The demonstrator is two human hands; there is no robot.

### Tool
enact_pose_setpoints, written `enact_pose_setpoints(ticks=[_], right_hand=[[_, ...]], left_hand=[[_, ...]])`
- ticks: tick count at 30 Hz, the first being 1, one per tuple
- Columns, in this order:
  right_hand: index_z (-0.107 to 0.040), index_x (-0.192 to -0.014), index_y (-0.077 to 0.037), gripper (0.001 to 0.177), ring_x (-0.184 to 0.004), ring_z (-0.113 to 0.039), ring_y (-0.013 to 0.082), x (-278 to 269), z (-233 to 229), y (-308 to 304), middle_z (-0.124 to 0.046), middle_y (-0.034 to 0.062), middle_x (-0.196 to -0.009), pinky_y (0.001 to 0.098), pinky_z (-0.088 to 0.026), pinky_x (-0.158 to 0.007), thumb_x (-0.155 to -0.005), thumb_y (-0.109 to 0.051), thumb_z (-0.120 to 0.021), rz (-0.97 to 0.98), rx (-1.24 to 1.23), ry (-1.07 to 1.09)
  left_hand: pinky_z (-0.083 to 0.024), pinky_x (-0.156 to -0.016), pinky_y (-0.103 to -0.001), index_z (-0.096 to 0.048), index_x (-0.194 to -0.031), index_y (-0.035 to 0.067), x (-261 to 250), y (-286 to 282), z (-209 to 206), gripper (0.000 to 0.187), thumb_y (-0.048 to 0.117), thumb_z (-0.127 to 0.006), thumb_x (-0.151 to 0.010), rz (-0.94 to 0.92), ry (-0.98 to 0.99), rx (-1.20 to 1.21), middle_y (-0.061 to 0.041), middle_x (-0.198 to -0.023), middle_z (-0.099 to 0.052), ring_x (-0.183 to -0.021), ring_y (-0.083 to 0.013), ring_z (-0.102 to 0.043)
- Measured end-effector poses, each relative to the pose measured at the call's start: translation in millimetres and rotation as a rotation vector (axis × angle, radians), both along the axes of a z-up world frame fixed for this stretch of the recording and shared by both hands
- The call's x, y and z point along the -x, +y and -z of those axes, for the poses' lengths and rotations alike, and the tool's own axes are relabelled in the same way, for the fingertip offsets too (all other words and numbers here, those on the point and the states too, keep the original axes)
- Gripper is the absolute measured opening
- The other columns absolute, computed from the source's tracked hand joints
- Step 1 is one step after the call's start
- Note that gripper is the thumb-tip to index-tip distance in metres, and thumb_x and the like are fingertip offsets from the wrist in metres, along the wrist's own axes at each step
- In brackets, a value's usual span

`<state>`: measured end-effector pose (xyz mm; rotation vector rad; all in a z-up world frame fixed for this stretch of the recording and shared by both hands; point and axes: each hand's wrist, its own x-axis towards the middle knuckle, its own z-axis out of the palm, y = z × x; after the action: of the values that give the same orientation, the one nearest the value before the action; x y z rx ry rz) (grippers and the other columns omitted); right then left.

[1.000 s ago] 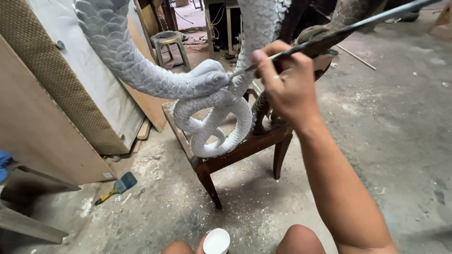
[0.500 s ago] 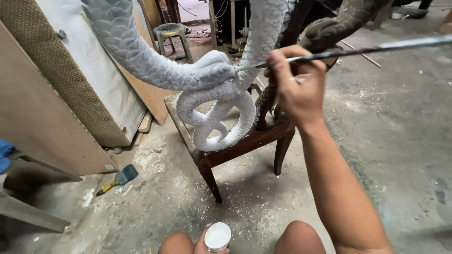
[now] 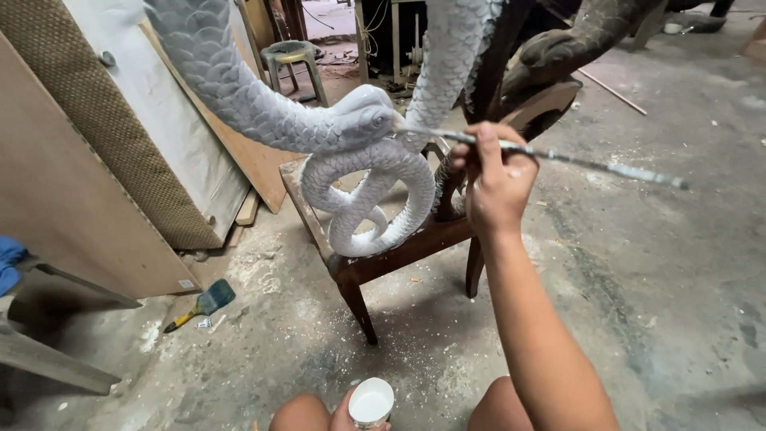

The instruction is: Painting a large snake sculpture with white paint using a brush.

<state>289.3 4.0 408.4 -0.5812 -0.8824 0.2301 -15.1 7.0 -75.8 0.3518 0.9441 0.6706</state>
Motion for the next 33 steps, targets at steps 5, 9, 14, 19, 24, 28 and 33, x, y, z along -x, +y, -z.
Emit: enact_pose_setpoints(ticks=[5,9,14,19,24,28,33], right_hand=[[-0.066,-0.096,-0.006,0.016,-0.07,-0.068,0.0146,15.1,31.4,-43.4,-0.067,0.008,-0.081,0.0234,-0.058,-0.064,-0.108,-0.015,-0.06,0.245,0.093,-0.032],[-0.068,-0.091,-0.002,0.017,-0.068,-0.07,0.0201,31.8,99.7,-87.1,-0.071,0.0129,-0.081,0.0312,-0.059,-0.068,-0.1,-0.013,-0.06,0.191,0.43,-0.352],[-0.076,-0.084,-0.007,0.024,-0.079,-0.072,0.0265,96.0,181.8,-76.8,-0.076,0.0098,-0.079,0.038,-0.055,-0.077,-0.095,-0.026,-0.068,-0.07,0.983,-0.803],[-0.076,-0.097,0.001,0.024,-0.073,-0.073,0.0372,130.5,233.5,-58.4,-0.076,0.0245,-0.087,0.0464,-0.056,-0.074,-0.1,-0.019,-0.063,-0.284,1.131,-0.885],[-0.076,-0.086,0.0,0.029,-0.074,-0.076,0.0372,146.6,294.0,-56.0,-0.078,0.0184,-0.08,0.0431,-0.06,-0.076,-0.103,-0.017,-0.059,-0.322,1.155,-1.094],[-0.076,-0.092,-0.001,0.022,-0.088,-0.074,0.0446,120.9,290.8,-70.7,-0.077,0.0222,-0.087,0.0498,-0.059,-0.08,-0.1,-0.018,-0.064,-0.264,1.07,-0.907],[-0.081,-0.09,-0.007,0.01,-0.067,-0.07,0.0184,83.9,298.6,-80.4,-0.077,0.013,-0.071,0.0346,-0.058,-0.069,-0.094,-0.013,-0.074,-0.184,1.101,-0.51]], left_hand=[[-0.062,-0.097,-0.039,-0.065,-0.14,0.017,11.8,-11.2,-36.9,0.096,0.009,-0.103,-0.053,0.34,0.512,-0.548,-0.004,-0.133,-0.069,-0.124,-0.0241,-0.067],[-0.055,-0.103,-0.03,-0.056,-0.147,0.019,12.0,-23.9,-44.9,0.105,0.026,-0.104,-0.054,0.331,0.6,-0.673,0.0,-0.13,-0.076,-0.123,-0.0138,-0.069],[-0.05,-0.102,-0.045,-0.062,-0.135,0.013,15.3,-33.9,-90.4,0.088,0.029,-0.099,-0.056,0.347,0.632,-0.838,-0.013,-0.125,-0.072,-0.122,-0.0305,-0.064],[-0.046,-0.112,-0.054,-0.06,-0.138,0.005,13.2,-25.1,-80.8,0.093,0.023,-0.099,-0.056,0.299,0.554,-1.013,-0.023,-0.13,-0.067,-0.129,-0.0428,-0.059],[-0.047,-0.112,-0.054,-0.06,-0.138,0.006,12.7,-19.5,-92.7,0.091,0.016,-0.093,-0.053,0.357,0.617,-1.1,-0.021,-0.128,-0.067,-0.127,-0.0416,-0.061],[-0.046,-0.112,-0.052,-0.061,-0.137,0.01,16.5,-17.4,-91.5,0.091,0.018,-0.093,-0.053,0.343,0.588,-1.041,-0.018,-0.128,-0.068,-0.127,-0.0396,-0.061],[-0.044,-0.114,-0.049,-0.062,-0.137,0.009,17.4,-14.4,-98.3,0.087,0.019,-0.097,-0.058,0.276,0.492,-0.967,-0.018,-0.13,-0.068,-0.129,-0.0369,-0.061]])
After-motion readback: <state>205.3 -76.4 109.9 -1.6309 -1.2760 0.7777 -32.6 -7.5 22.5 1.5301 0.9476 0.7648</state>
